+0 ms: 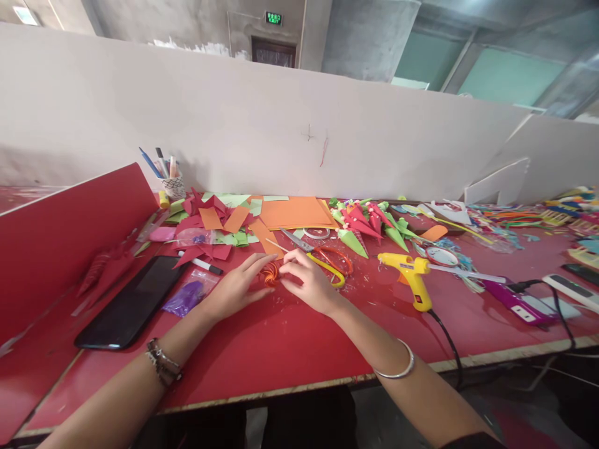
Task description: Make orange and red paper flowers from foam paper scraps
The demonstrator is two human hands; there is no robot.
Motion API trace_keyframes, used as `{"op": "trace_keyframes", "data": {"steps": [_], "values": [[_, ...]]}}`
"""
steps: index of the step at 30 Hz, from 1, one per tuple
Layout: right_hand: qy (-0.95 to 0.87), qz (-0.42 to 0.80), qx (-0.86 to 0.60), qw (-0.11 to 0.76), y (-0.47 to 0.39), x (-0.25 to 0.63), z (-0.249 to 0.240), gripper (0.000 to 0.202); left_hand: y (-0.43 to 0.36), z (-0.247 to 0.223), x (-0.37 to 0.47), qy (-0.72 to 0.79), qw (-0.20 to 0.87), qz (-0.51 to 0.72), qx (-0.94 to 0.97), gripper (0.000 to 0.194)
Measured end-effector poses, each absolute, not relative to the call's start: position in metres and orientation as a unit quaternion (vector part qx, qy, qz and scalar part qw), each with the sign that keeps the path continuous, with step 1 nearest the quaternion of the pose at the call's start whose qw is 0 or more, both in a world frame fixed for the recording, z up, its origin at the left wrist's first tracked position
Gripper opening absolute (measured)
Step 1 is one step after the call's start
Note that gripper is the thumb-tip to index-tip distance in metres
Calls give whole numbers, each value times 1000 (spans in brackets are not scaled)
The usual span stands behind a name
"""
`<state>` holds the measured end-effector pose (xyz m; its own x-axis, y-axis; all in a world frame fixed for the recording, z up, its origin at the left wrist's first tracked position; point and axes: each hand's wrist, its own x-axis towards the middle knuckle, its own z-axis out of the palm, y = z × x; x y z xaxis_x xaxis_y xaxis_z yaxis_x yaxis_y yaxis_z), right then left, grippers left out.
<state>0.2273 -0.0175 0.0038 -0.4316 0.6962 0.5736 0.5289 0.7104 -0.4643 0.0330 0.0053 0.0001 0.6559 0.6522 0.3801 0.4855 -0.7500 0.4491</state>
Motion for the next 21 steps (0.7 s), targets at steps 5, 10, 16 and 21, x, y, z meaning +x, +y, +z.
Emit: {"op": "trace_keyframes", "data": {"steps": [5,10,16,21], "values": [[-840,106,-361,391,-17,227,4,8,5,0,33,320,156,267,896,51],[-835,115,-366,395,-17,227,4,7,5,1,34,314,166,269,895,46],[-822,144,-363,413,-21,227,9,29,6,0,34,309,166,297,888,45],[-823,162,-367,403,-23,224,8,50,6,-2,34,313,161,302,886,44]]}}
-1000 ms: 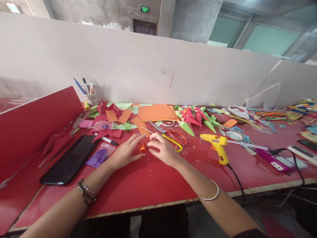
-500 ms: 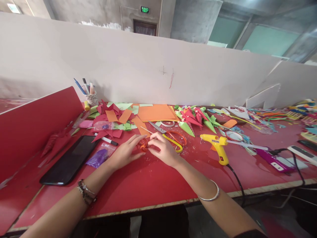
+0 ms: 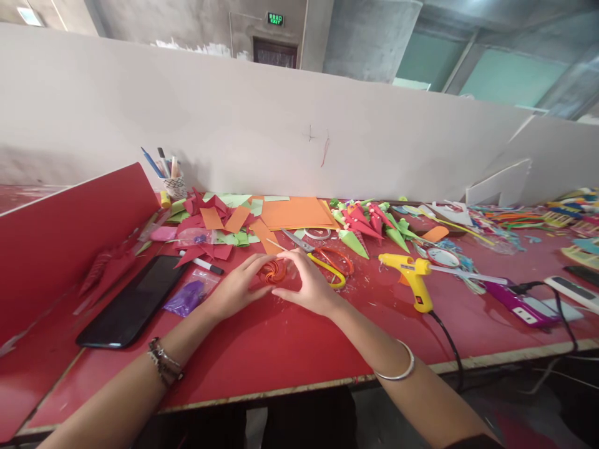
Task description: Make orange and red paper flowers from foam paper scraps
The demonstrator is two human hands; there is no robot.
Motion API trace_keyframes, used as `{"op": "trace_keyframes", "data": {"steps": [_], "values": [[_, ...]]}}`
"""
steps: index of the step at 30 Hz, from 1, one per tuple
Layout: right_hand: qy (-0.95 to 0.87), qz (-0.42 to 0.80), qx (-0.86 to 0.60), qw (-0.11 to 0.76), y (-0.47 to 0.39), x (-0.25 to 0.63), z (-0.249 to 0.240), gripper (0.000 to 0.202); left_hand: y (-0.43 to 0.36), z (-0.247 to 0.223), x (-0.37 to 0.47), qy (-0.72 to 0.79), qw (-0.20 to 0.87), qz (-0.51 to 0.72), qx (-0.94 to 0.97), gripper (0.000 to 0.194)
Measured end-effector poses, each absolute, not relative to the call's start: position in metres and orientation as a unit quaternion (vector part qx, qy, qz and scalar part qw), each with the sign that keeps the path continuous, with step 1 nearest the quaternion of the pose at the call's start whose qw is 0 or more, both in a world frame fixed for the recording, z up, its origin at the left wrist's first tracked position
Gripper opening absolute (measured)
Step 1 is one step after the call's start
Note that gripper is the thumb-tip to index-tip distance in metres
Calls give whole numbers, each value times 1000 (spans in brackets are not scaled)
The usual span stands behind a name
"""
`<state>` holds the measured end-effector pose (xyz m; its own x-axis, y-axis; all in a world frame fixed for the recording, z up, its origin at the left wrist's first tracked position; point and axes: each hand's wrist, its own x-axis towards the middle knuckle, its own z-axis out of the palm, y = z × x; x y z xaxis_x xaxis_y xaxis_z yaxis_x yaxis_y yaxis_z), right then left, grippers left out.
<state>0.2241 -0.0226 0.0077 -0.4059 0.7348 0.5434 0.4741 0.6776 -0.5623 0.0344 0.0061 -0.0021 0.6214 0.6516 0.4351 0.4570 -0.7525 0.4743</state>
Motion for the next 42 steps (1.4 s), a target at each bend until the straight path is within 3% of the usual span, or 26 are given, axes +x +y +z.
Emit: {"op": "trace_keyframes", "data": {"steps": [27,35,42], "values": [[-824,170,-370,394,-22,224,8,38,6,-4,38,315,217,338,860,45],[-837,178,-365,365,-24,223,10,49,7,-4,37,318,209,325,866,42],[-824,171,-376,387,-23,221,8,45,5,-4,39,334,241,336,847,41]]}}
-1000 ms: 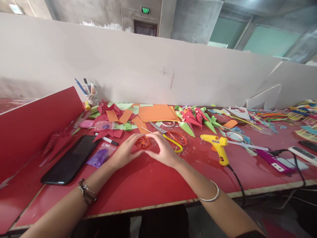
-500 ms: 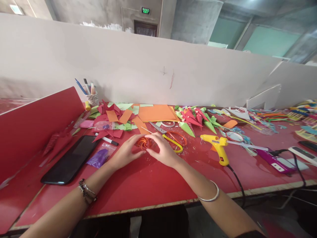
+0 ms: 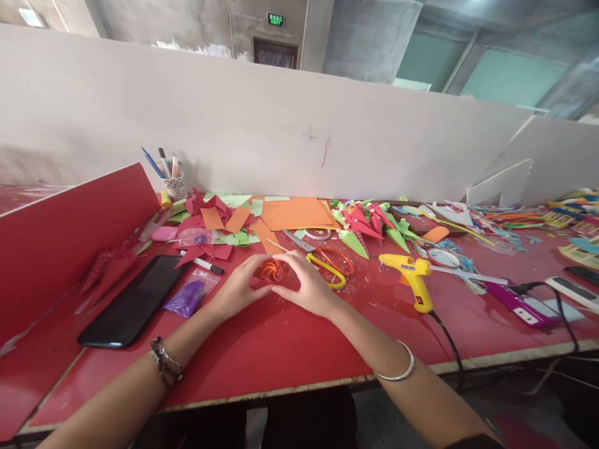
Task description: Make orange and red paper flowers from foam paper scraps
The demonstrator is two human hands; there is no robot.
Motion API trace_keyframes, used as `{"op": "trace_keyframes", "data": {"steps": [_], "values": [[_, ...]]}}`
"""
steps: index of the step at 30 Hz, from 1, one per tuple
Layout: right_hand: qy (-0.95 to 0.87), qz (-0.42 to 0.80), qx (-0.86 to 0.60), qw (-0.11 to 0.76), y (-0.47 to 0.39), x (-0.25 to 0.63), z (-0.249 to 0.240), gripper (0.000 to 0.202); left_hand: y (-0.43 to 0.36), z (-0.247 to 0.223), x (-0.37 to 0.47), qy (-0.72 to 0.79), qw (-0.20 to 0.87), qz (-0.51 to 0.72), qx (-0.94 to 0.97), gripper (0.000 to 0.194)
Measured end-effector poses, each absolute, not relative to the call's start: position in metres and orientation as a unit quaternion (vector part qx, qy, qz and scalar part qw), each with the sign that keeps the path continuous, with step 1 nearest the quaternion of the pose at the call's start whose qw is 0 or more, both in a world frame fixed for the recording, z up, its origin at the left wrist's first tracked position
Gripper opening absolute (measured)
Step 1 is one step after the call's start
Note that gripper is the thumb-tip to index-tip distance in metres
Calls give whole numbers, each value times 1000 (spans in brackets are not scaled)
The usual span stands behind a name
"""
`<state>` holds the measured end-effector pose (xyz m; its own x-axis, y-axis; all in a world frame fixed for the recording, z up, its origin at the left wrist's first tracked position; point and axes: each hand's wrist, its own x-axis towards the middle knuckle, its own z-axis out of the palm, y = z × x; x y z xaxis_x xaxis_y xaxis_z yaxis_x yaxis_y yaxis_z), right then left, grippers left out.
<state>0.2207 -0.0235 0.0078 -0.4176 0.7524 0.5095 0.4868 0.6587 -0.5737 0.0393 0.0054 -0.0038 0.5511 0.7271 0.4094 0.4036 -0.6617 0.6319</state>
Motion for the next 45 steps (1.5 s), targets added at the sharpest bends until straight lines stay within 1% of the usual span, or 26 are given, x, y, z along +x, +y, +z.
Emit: {"op": "trace_keyframes", "data": {"steps": [4,9,14,16,23,38,45], "values": [[-811,155,-394,403,-23,221,7,47,4,-1,40,332,221,315,861,40],[-814,192,-400,375,-23,220,4,52,5,-2,40,350,216,309,857,40],[-815,182,-383,394,-24,217,2,46,4,-6,41,355,255,321,840,59],[-816,182,-382,393,-24,216,2,43,4,-7,41,357,257,320,839,62],[-818,193,-386,381,-23,216,3,40,0,-4,42,360,222,294,857,62],[-817,169,-380,399,-23,218,4,30,1,-4,42,347,232,299,858,55],[-818,168,-363,412,-23,218,5,36,1,-3,43,336,210,318,861,43]]}}
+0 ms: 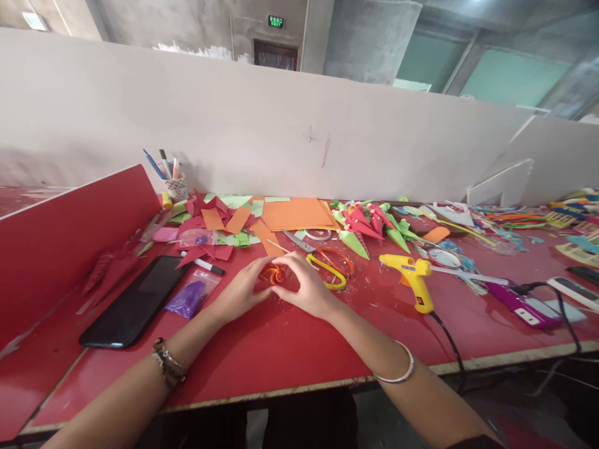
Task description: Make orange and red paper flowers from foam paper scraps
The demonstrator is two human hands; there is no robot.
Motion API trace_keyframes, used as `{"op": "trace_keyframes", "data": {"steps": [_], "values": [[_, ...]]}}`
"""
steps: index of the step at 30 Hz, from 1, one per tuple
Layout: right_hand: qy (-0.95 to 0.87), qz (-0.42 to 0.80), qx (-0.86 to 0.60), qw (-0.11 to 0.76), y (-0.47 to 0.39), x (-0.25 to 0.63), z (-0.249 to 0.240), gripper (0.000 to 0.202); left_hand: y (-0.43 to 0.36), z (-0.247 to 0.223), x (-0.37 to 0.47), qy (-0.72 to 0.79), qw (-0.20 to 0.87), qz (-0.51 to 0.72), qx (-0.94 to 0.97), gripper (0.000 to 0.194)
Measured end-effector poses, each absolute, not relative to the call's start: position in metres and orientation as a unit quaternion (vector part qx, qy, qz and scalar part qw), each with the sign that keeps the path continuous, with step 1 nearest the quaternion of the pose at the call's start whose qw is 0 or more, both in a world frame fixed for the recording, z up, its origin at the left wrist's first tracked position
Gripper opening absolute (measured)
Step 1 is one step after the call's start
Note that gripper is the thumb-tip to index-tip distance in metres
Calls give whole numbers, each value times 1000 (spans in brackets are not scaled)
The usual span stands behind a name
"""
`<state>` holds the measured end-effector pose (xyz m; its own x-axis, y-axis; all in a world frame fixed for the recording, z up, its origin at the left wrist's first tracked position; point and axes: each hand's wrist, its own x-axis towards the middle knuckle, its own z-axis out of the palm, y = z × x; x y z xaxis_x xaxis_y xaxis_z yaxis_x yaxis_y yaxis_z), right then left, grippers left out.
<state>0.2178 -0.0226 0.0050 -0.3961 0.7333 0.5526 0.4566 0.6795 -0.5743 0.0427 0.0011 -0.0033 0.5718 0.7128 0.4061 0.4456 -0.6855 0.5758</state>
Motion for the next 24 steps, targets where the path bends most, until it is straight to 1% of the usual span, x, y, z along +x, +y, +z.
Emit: {"op": "trace_keyframes", "data": {"steps": [4,9,12,19,24], "values": [[-806,170,-361,436,-24,218,10,31,0,0,43,335,214,325,858,37],[-783,190,-375,459,-23,220,12,19,-1,3,43,324,268,327,846,29],[-782,202,-375,455,-22,220,10,21,0,1,43,325,314,334,827,29],[-798,168,-364,450,-23,221,11,30,5,-2,41,325,404,347,781,30],[-808,172,-354,439,-22,221,11,23,4,1,41,327,457,314,765,25]]}}
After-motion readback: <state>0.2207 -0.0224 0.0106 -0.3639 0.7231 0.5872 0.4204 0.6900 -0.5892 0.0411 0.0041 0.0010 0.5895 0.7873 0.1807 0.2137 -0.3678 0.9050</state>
